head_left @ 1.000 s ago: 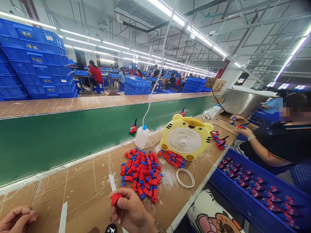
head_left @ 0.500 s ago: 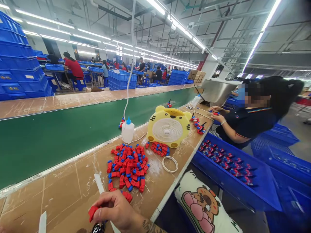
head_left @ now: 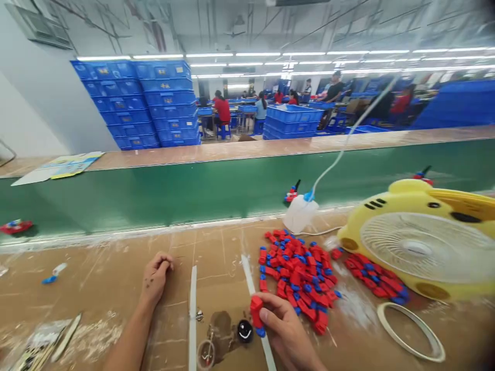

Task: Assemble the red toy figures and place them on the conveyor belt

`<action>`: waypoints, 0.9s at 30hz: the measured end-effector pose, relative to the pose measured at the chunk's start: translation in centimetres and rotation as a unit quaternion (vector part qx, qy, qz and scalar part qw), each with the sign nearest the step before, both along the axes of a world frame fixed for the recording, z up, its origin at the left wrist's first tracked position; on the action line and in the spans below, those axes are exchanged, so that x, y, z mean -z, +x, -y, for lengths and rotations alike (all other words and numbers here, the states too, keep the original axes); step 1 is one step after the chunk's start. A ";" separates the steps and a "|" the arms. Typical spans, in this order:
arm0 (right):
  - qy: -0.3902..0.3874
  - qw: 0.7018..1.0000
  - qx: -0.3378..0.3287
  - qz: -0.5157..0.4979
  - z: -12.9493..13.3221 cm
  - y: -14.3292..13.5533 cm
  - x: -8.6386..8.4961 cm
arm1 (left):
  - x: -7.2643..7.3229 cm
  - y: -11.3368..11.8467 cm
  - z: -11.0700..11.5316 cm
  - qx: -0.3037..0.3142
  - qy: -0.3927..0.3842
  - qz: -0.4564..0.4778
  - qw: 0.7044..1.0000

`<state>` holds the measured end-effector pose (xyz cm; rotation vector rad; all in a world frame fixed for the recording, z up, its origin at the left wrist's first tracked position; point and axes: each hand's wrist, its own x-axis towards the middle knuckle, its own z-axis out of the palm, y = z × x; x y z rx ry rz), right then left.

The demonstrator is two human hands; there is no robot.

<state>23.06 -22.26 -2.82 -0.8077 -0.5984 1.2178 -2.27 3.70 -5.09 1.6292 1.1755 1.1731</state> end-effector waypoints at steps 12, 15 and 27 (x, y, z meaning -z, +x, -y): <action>-0.033 0.939 0.009 0.341 1.4 1.2 -1.3 | -0.2 -0.2 0.7 0.052 -0.014 0.030 0.998; -0.022 0.886 -0.015 0.463 2.3 1.2 -1.2 | -0.6 0.0 0.9 0.045 -0.009 0.027 0.999; 0.014 0.822 -0.015 0.569 2.8 0.7 0.4 | -0.8 0.2 1.2 0.026 -0.020 0.025 0.999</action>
